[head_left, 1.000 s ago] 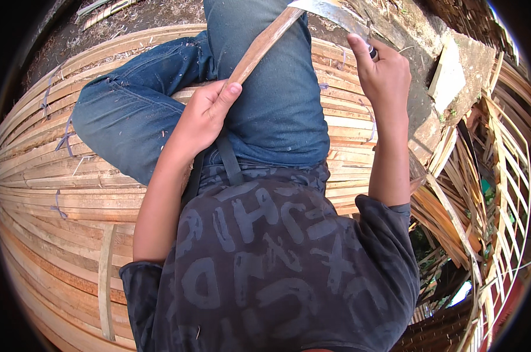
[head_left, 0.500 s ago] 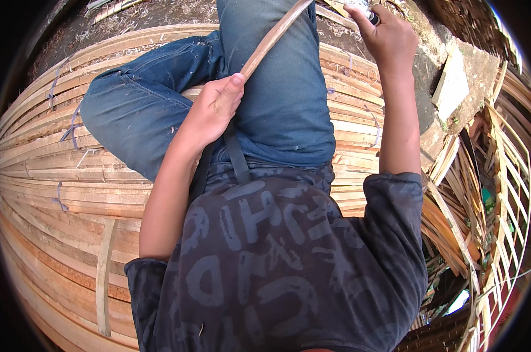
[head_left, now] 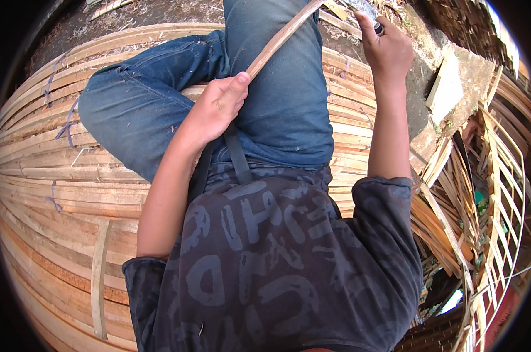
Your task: The person sits on the ground and uses a curved knife to shave thin strips from a long piece of wood held across their lap. They repeatedly scrape the blade along the wood to remove the outer layer, creating a pile of wood shavings.
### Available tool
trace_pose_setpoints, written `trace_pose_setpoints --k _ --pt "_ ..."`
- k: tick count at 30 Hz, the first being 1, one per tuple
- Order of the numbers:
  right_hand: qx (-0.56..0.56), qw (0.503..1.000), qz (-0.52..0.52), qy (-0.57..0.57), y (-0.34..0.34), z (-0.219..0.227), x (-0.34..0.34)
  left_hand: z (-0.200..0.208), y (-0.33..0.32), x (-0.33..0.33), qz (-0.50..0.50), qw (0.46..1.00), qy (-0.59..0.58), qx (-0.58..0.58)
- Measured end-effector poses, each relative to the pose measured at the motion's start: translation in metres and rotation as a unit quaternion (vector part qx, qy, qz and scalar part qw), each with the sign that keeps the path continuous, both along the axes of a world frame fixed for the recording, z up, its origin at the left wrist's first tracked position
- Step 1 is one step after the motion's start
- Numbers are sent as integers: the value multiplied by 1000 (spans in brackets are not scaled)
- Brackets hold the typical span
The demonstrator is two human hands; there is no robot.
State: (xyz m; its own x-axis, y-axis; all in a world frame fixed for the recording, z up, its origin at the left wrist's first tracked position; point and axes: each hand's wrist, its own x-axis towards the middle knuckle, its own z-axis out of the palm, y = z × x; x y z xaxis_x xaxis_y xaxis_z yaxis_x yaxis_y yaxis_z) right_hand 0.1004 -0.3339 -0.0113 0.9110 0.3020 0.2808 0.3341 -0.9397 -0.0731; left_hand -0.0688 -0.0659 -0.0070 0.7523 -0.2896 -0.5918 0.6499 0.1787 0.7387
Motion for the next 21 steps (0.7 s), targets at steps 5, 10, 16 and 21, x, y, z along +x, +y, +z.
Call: trace_pose_setpoints --k 5,10,16,21 --pt "-1 991 112 77 35 15 -42 -3 2 -3 -5 1000 -2 29" --pt "-59 998 5 -14 -8 18 13 0 -4 5 -11 1000 -20 10" --pt "-2 992 105 73 31 13 -33 -2 1 5 -7 1000 25 -13" --pt "55 953 -280 97 -38 50 48 3 2 3 -2 1000 28 -8"
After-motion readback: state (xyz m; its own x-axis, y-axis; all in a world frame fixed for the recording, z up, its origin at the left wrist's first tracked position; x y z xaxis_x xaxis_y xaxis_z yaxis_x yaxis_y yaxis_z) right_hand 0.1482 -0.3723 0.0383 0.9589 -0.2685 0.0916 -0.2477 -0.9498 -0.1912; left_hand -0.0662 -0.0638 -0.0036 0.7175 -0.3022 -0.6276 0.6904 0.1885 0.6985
